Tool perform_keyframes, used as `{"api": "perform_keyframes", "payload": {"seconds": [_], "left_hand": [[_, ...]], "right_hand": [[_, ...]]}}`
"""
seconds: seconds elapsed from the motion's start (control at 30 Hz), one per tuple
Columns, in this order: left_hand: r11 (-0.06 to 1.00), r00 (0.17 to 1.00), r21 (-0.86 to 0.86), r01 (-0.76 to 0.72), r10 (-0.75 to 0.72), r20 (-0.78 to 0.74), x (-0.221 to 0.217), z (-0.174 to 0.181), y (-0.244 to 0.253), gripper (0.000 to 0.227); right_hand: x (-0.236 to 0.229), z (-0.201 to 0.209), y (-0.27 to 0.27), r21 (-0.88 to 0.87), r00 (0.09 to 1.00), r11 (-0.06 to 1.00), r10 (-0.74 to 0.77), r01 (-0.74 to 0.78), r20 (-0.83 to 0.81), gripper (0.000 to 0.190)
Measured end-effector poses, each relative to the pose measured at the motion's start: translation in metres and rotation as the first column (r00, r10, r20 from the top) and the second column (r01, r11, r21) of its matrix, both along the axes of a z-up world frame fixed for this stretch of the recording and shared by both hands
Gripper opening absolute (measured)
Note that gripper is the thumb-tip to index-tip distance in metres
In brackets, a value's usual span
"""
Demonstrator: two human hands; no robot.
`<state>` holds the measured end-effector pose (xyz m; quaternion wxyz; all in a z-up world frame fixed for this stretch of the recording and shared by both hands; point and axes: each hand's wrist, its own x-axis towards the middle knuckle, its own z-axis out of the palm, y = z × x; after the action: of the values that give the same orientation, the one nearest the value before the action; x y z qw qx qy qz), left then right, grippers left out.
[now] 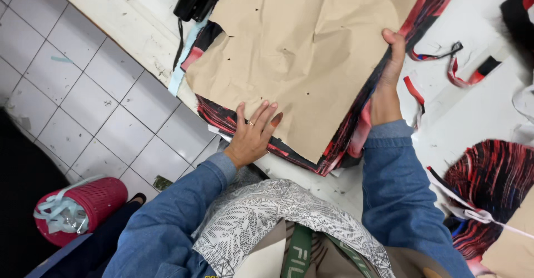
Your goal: The person wraps stacks of patterned fabric in brown paper and secures them using a tagging gun and fabric strips.
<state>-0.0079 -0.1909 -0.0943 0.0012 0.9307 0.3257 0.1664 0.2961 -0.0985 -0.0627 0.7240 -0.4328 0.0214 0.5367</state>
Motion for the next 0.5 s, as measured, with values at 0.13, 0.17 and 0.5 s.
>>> {"api": "perform_keyframes", "payload": {"seconds": [0.13, 0.17, 0.5], "left_hand": [[0.996, 0.996, 0.086, 0.028, -0.035, 0.084, -0.008, 0.012, 0.009, 0.038], [0.995, 0.994, 0.091, 0.038, -0.046, 0.095, -0.007, 0.016, 0.013, 0.038], [0.997, 0.960, 0.081, 0.012, -0.035, 0.278, -0.011, 0.143, 0.051, 0.038]], "right_hand": [[0.009, -0.009, -0.009, 0.015, 0.994, 0.994, 0.105, -0.106, 0.033, 0.031], [0.014, -0.011, -0.009, 0.005, 0.989, 0.991, 0.131, -0.132, 0.064, 0.035], [0.030, 0.023, 0.084, 0.739, 0.984, 0.669, -0.059, -0.087, 0.169, 0.042]]}}
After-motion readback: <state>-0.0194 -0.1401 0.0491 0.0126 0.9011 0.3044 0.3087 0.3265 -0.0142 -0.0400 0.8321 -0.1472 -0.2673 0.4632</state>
